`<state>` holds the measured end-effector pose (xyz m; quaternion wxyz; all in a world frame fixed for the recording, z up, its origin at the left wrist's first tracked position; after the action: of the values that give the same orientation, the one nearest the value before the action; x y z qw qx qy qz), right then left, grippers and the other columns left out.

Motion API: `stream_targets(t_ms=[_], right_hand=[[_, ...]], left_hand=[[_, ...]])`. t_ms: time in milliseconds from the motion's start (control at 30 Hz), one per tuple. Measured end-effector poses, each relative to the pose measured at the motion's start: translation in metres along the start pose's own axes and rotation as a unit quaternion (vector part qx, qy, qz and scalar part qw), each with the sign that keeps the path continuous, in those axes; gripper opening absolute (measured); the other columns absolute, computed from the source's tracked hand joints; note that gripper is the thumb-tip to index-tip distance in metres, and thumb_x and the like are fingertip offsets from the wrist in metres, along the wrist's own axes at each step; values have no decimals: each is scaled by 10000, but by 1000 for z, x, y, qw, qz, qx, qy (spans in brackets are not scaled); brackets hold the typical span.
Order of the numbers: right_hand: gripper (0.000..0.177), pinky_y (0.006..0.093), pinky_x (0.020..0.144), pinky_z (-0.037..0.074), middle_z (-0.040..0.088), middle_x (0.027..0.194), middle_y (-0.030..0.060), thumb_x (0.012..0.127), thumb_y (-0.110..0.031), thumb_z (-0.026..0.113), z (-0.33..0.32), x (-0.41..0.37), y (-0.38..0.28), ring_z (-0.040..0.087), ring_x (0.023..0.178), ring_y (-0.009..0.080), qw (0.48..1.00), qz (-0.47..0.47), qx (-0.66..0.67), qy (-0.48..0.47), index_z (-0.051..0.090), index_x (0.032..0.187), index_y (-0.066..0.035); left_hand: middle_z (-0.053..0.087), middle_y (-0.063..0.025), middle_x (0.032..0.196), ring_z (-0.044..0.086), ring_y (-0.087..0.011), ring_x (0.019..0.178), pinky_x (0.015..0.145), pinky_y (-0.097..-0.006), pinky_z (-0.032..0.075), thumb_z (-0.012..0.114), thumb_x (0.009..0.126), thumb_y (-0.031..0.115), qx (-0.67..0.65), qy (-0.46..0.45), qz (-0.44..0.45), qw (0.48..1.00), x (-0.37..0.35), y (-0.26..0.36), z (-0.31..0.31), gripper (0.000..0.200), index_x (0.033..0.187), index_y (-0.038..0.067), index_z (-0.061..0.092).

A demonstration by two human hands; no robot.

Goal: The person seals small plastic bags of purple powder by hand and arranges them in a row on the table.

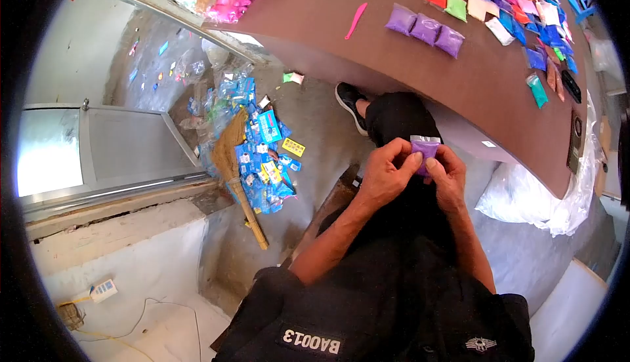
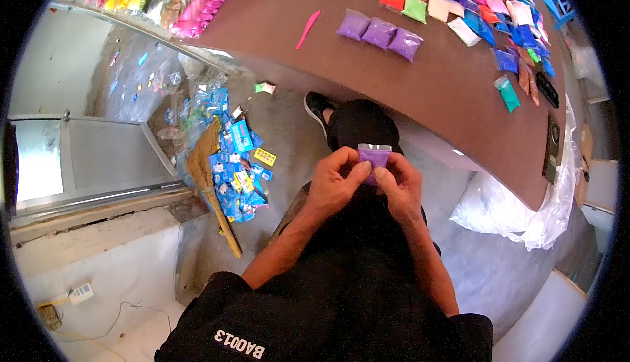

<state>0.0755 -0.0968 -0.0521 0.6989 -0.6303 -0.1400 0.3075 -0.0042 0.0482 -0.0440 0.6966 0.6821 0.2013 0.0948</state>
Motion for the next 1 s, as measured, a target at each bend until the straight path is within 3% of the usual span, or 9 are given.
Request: stream_targets(t_ms=[133, 200, 333, 433, 533, 733, 933, 1000], right_hand=[[255, 229, 617, 463, 661, 946, 12, 959, -178, 652, -3, 1, 1, 570, 733, 71, 999, 21, 12, 33, 666, 1152, -13], [240, 228, 627, 471, 665, 943, 9, 955, -169, 656, -6, 1, 6, 580, 751, 69, 999, 30, 38, 24, 674, 1141, -18], [216, 227, 636, 477, 667, 938, 1, 951, -136, 659, -7, 0, 8, 582, 765, 63, 999, 27, 13, 36, 679, 1127, -14], [206, 232, 669, 495, 669, 934, -5, 948, -108, 662, -5, 0, 4, 597, 797, 67, 999, 36, -1, 29, 680, 1126, -5], [220, 241, 703, 511, 671, 953, 5, 948, -102, 667, 1, -1, -2, 613, 828, 77, 1000, 14, -5, 13, 672, 1139, 7], [255, 244, 722, 517, 668, 981, 18, 952, -155, 676, 0, -2, -7, 612, 838, 80, 1000, 21, -8, 2, 660, 1141, 15], [254, 246, 735, 519, 672, 962, 15, 945, -155, 683, -3, -1, -5, 615, 844, 81, 998, 50, -28, 13, 661, 1132, 15], [229, 251, 760, 523, 673, 950, 13, 943, -121, 678, 1, 0, -5, 624, 863, 81, 1000, 14, 21, 2, 662, 1126, 16]], left_hand=[[668, 10, 893, 587, -60, 806, 717, -237, 486, 693, 963, 132, 16, -25, -5, 1000, 1, 5, 1, 143, 1028, 11, 654], [673, 6, 902, 594, -61, 825, 730, -239, 494, 703, 957, 135, -68, -27, -43, 996, 0, 6, 4, 168, 1060, 10, 656], [677, 2, 916, 602, -64, 843, 739, -241, 500, 710, 956, 153, -109, -26, -51, 992, -2, 3, 8, 205, 1092, 8, 660], [689, -12, 890, 617, -64, 828, 754, -251, 521, 698, 950, 124, -46, 5, -65, 997, -2, -6, 2, 171, 1056, -9, 677], [660, 12, 842, 590, -58, 789, 715, -239, 498, 688, 950, 117, -83, 3, -47, 995, -3, -1, 2, 130, 1003, 0, 668], [578, 55, 779, 514, -39, 732, 652, -220, 427, 687, 954, 121, -18, 16, -6, 1000, 0, -1, 0, 141, 894, 17, 612], [649, 34, 886, 572, -50, 804, 737, -226, 466, 696, 961, 149, -46, -14, -44, 998, -1, 12, 3, 131, 998, 26, 671], [649, 36, 892, 573, -51, 799, 728, -232, 470, 694, 963, 151, -83, 9, -55, 995, -3, 8, 4, 136, 1016, 27, 676]])
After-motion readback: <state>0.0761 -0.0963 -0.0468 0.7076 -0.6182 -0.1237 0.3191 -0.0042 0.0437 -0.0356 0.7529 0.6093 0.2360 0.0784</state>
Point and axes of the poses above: each hand's wrist, its own x-axis towards the middle knuckle, its own z-axis out of the palm, y = z × x, the point moved 3 cm from there along x, towards the middle knuckle
